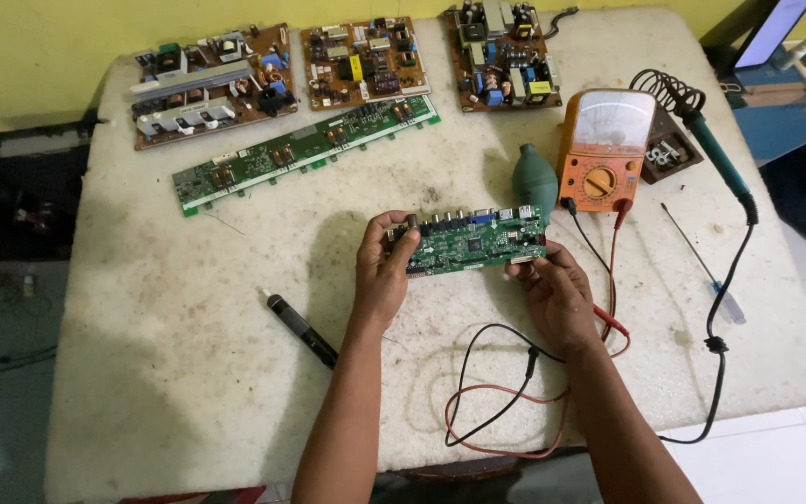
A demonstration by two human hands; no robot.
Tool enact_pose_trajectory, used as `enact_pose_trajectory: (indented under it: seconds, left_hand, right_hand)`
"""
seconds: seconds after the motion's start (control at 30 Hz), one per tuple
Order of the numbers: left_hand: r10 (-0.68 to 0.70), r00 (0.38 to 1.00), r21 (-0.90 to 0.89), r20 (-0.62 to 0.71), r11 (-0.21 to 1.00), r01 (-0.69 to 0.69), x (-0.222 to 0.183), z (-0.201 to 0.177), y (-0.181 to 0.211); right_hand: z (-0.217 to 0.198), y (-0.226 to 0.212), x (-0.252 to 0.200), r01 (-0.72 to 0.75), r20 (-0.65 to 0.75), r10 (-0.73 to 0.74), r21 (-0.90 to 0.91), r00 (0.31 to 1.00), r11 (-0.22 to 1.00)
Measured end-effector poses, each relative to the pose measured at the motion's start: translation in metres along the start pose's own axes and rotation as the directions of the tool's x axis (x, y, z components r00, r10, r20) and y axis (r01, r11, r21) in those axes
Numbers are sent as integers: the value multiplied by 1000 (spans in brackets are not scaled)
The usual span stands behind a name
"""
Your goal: Soldering a component onto a circuit board and then using a multimeter to test various points on the board for connectivity or voltage.
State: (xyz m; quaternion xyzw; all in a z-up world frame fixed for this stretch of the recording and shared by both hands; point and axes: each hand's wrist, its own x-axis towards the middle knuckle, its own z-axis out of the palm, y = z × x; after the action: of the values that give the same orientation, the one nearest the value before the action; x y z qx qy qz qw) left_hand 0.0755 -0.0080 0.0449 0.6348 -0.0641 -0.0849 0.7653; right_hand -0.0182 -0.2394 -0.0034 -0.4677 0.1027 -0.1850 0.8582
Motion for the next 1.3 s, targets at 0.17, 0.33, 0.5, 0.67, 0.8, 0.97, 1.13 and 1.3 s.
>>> enact_pose_trajectory:
  seconds: [0.17, 0.33, 0.5, 0.67, 0.8, 0.97, 1.13, 1.3]
  left_hand:
    - [-1, 1000, -3, 5, 1000, 1, -1, -1, -1]
    - [5, 1000, -1, 7, 1000, -5, 0, -1, -3]
    - [-3, 1000, -10, 2, 1000, 3, 0, 0, -2]
    - [-10, 1000, 1, -3, 1000, 10, 0, -1, -2]
    - [-12, 1000, 2, -13, 1000, 12, 0, -1, 0]
    - [-10, 1000, 11, -16, 1000, 10, -1, 0, 3]
    - [-3, 1000, 8, -10, 1000, 4, -3, 1, 9]
    - [-2, 1000, -7, -18, 1000, 2, -2, 2, 2]
  right_hand:
    - [-4, 2, 2, -5, -3, 5, 6, 1000, 1000]
    - [-2, 2, 2, -7, -19, 7, -12, 1000, 1000]
    - [1, -1, 0, -13, -8, 12, -1, 1000, 1000]
    - [6, -3, -2, -14, -18, 14, -3, 1000, 1000]
    - [1, 0, 0, -4, -8, 4, -1, 1000, 1000]
    - [1, -1, 0, -2, -5, 2, -1, 1000, 1000]
    - [1, -1, -1, -5, 0, 5, -1, 1000, 1000]
    - [2, -1, -1, -3, -8, 3, -7, 1000, 1000]
